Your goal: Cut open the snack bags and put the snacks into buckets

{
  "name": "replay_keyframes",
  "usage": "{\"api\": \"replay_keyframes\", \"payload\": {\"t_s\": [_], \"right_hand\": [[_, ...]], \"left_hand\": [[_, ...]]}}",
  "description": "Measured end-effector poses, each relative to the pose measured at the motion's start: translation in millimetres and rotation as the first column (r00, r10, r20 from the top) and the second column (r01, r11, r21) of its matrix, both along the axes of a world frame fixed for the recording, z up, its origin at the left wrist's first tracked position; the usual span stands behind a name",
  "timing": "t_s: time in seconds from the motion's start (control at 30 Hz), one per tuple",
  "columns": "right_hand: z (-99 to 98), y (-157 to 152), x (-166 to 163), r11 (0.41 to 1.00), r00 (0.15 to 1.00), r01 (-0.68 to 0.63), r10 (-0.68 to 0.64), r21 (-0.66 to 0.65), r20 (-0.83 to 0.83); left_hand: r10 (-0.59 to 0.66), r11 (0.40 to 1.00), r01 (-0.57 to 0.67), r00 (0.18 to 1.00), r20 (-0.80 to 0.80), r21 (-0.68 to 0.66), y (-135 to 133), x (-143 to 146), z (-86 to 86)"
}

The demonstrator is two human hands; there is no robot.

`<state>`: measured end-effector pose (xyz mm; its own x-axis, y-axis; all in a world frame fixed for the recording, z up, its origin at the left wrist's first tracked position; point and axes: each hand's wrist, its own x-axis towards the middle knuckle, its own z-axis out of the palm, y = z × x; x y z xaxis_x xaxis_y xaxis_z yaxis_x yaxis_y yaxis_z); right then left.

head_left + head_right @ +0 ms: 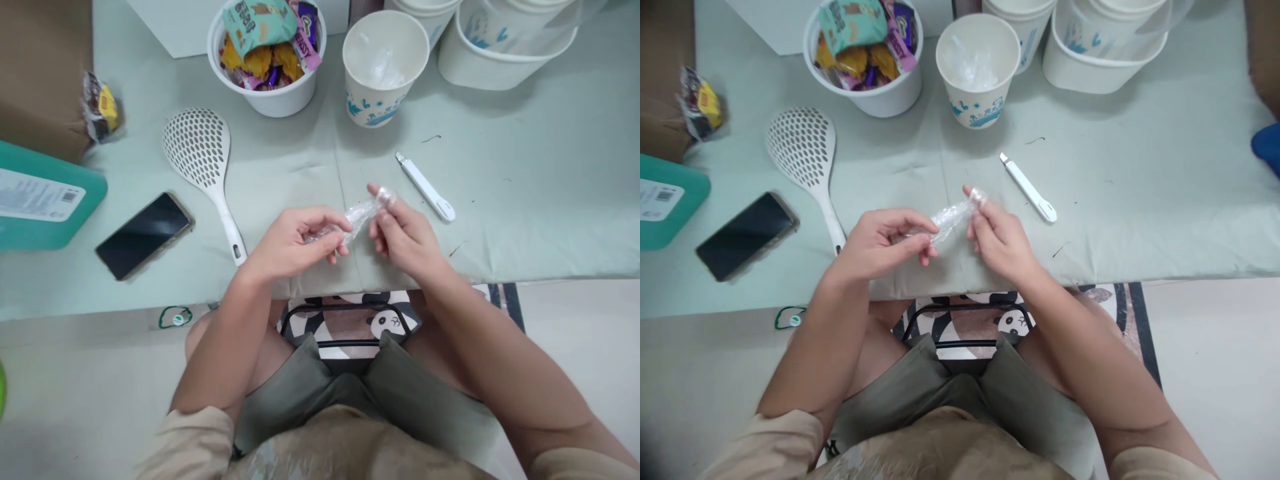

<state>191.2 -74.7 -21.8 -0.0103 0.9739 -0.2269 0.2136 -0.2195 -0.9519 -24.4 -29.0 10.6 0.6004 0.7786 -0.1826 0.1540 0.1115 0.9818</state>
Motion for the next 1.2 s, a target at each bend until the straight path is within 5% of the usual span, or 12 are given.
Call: {"api": "replay_keyframes", "payload": {"t_s": [0.17,0.37,0.6,0.7,0.9,1.07,1.2], "right_hand": [[1.9,-1.6,-2.6,0.931,0.902,-0.350,0.303,0.108,0.307],[11.4,-5.1,-4.5,0.837,0.838,-0.545,0.542,0.052,0.063],[9.8,-6.3,-3.0,0.937,0.922,-0.350,0.343,-0.005,-0.180],[5.2,-5.3,-4.4,0.965,0.964,-0.261,0.262,0.036,-0.044],[-0.1,-4.8,-6.6,0.945,0.932,-0.314,0.289,0.092,0.220],[4.5,-2.4,-6.3,0.961,0.961,-0.275,0.275,-0.018,0.031],[5.6,0.3,-6.4,0.957,0.954,-0.266,0.244,-0.116,-0.172]], "left_hand": [[0.086,0.994,-0.065,0.963,0.255,-0.090,2.3,-2.9,-5.7],[0.067,0.994,-0.054,0.988,0.139,-0.091,4.4,2.6,-11.7],[-0.132,0.969,0.127,0.991,-0.009,-0.212,3.6,2.7,-6.3],[-0.104,0.974,0.099,0.994,-0.014,-0.204,3.0,4.5,-5.3],[0.012,0.994,-0.005,0.998,0.058,-0.114,5.2,7.5,-7.7],[-0.031,0.998,0.038,0.990,0.139,-0.045,1.9,8.2,-18.6],[-0.076,0.993,0.076,0.997,-0.006,0.093,-2.0,10.0,-24.4]]}}
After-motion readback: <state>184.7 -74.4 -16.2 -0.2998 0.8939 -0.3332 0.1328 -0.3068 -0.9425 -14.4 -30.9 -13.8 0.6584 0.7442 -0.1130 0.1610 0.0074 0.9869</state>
